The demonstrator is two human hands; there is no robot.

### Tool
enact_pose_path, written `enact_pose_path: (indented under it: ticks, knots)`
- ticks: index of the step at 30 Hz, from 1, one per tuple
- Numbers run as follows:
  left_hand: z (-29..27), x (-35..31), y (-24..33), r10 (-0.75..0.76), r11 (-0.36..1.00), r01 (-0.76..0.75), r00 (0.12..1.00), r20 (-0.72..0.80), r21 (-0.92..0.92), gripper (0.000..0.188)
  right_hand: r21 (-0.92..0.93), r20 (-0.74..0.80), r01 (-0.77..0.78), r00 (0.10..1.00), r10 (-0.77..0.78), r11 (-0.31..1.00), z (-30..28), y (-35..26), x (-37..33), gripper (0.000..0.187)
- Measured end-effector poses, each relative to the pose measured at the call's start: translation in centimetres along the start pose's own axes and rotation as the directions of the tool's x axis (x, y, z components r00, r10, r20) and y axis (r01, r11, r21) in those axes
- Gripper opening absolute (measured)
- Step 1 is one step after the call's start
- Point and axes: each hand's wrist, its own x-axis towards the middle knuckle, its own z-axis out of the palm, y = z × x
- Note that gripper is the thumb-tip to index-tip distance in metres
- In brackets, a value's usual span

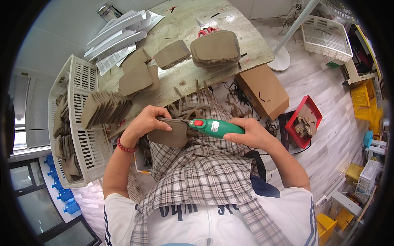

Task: The person uses a green rotary tool to trim the edges of rectangular corduroy fabric pieces. They pick up pieces from a white basket, trim the edges, and place the finished pieces on the table.

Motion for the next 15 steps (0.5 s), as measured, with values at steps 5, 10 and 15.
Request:
enact_pose_path:
  ticks: [5, 10, 15]
  knots:
    - [0.8, 0.4, 0.3, -0.042, 0.997, 0.037, 0.996, 0.073, 0.063, 0.017, -0.126, 0.022, 0.007, 1.0, -0.004, 0.992, -0.2, 0.1, -0.1, 0.044]
    - [2.2, 0.7, -0.9, -0.022, 0.999, 0.025, 0.992, 0.123, -0.022, 0.028, -0.219, 0.05, 0.067, 0.997, -0.058, 0.973, 0.1, 0.1, 0.3, 0.043]
    - [3.1, 0.0, -1.3, -0.031, 0.99, 0.041, 0.997, 0.072, -0.135, 0.044, -0.241, 0.071, 0.151, 0.988, -0.138, 0.959, 1.0, 1.1, 1.6, 0.047]
